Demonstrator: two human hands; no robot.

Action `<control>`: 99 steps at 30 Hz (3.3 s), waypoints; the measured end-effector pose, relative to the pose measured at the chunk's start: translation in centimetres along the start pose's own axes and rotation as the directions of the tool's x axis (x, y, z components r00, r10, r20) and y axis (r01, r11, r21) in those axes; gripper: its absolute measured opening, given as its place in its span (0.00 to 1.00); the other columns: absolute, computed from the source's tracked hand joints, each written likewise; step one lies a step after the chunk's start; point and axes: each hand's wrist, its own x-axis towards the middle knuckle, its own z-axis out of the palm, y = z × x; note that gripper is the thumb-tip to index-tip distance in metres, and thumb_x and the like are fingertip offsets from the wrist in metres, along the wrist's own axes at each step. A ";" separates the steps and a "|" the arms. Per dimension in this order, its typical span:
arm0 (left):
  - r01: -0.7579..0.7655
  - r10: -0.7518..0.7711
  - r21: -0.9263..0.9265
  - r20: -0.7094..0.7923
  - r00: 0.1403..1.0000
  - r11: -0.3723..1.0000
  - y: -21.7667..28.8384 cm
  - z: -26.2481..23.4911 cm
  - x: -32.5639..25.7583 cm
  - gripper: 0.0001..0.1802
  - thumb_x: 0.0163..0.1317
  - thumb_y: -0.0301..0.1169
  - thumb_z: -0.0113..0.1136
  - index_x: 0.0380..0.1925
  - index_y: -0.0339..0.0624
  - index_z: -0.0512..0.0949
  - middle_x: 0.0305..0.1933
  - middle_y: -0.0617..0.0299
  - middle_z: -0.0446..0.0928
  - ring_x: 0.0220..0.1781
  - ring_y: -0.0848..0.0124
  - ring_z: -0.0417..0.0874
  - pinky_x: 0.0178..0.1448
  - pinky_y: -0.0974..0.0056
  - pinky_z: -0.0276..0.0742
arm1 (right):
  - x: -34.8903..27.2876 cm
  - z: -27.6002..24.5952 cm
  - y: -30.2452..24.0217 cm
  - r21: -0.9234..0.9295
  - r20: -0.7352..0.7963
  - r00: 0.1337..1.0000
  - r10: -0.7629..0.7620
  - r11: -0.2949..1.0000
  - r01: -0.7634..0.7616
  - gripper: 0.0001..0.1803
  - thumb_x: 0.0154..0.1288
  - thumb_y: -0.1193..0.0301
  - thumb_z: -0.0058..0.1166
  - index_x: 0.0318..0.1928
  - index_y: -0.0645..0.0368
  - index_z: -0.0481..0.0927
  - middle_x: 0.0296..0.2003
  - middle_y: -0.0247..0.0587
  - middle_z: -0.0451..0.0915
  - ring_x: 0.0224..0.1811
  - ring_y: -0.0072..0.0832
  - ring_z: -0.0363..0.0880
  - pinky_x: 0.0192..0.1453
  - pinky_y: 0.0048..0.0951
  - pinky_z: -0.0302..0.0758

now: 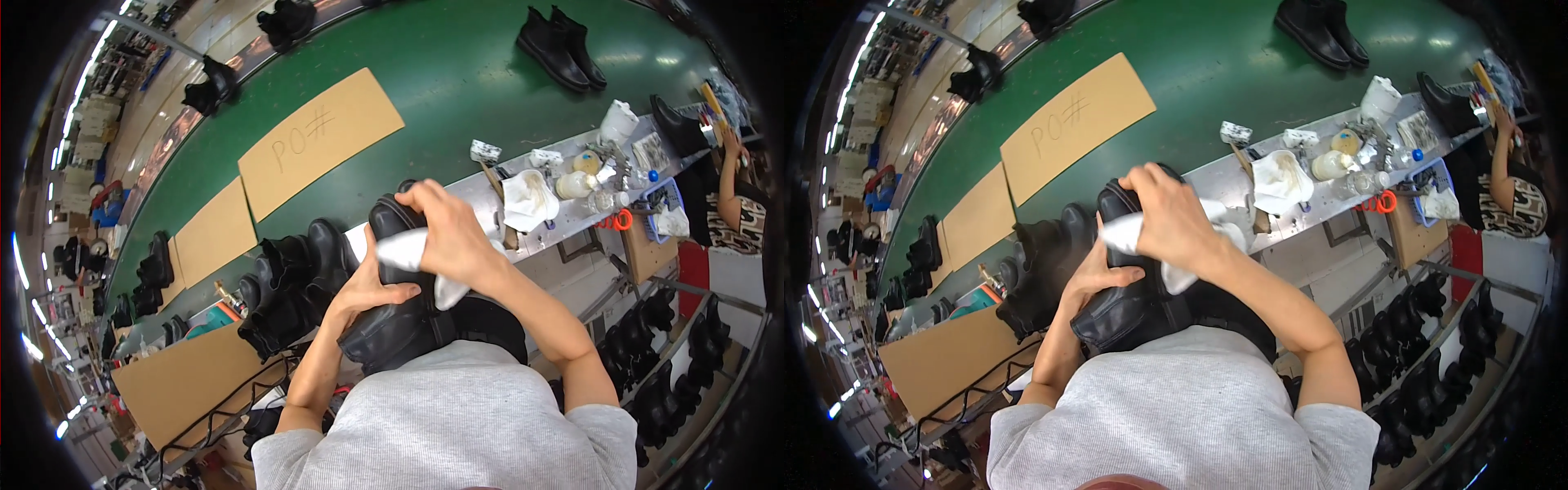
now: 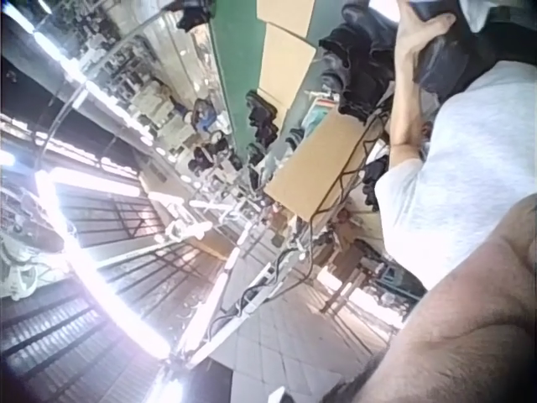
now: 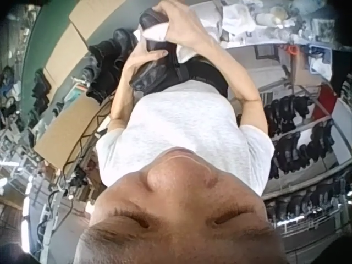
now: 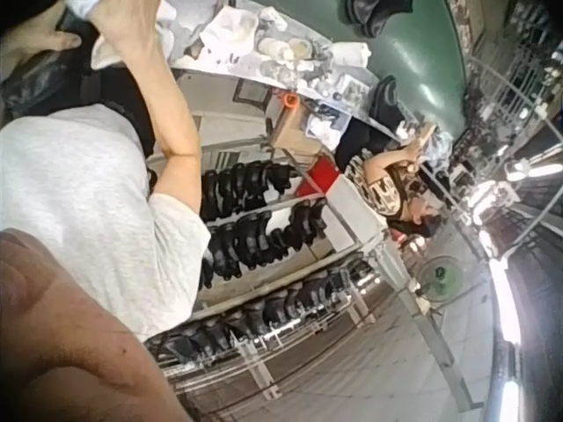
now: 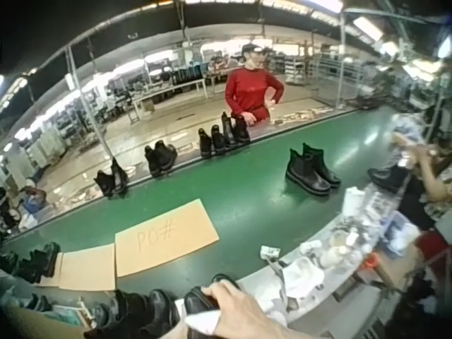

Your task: Clean and prepare black boots using a cloth and a spray gun at a manufacturing station.

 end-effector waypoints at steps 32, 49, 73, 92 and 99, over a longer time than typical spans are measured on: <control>-0.059 -0.050 -0.598 -0.164 0.985 0.799 -0.7 0.6 0.2 0.38 0.45 0.30 0.56 0.59 0.32 0.61 0.51 0.46 0.71 0.53 0.54 0.76 0.58 0.50 0.75 | -11.2 -12.3 20.6 0.948 -0.306 0.809 0.502 0.242 0.209 0.13 0.65 0.77 0.46 0.49 0.52 0.71 0.33 0.39 0.73 0.27 0.22 0.69 0.34 0.26 0.69; -0.035 -0.063 -0.449 -0.203 0.977 0.893 0.5 1.5 0.5 0.38 0.44 0.30 0.57 0.59 0.33 0.62 0.49 0.44 0.73 0.48 0.51 0.78 0.49 0.53 0.79 | -11.4 -12.7 16.2 -0.405 -0.601 0.794 -0.095 0.893 -0.199 0.24 0.63 0.77 0.47 0.61 0.62 0.65 0.41 0.49 0.78 0.44 0.39 0.78 0.51 0.33 0.72; -0.023 -0.075 -0.608 -0.136 0.988 0.794 0.5 0.8 0.0 0.50 0.47 0.18 0.58 0.70 0.47 0.46 0.55 0.50 0.69 0.53 0.60 0.76 0.53 0.62 0.76 | -8.6 -17.5 18.8 0.158 -0.479 0.671 0.566 0.808 -0.568 0.14 0.64 0.74 0.45 0.45 0.68 0.80 0.34 0.40 0.83 0.33 0.21 0.79 0.38 0.21 0.73; -0.060 0.071 -0.219 0.043 0.997 0.974 1.2 0.1 1.6 0.64 0.41 0.24 0.70 0.69 0.38 0.31 0.68 0.51 0.50 0.71 0.65 0.48 0.70 0.67 0.45 | 3.2 -1.2 5.8 0.482 0.292 0.895 0.338 0.756 -0.443 0.29 0.44 0.90 0.51 0.51 0.62 0.69 0.42 0.38 0.73 0.50 0.24 0.71 0.52 0.21 0.69; -0.034 0.035 -0.142 0.007 0.999 0.989 1.5 0.1 1.4 0.66 0.39 0.27 0.72 0.69 0.38 0.30 0.69 0.49 0.47 0.72 0.63 0.46 0.71 0.66 0.41 | 2.2 -2.2 3.5 0.423 0.253 0.874 0.415 0.765 -0.485 0.36 0.48 0.88 0.46 0.62 0.59 0.63 0.51 0.43 0.74 0.40 0.21 0.77 0.35 0.17 0.73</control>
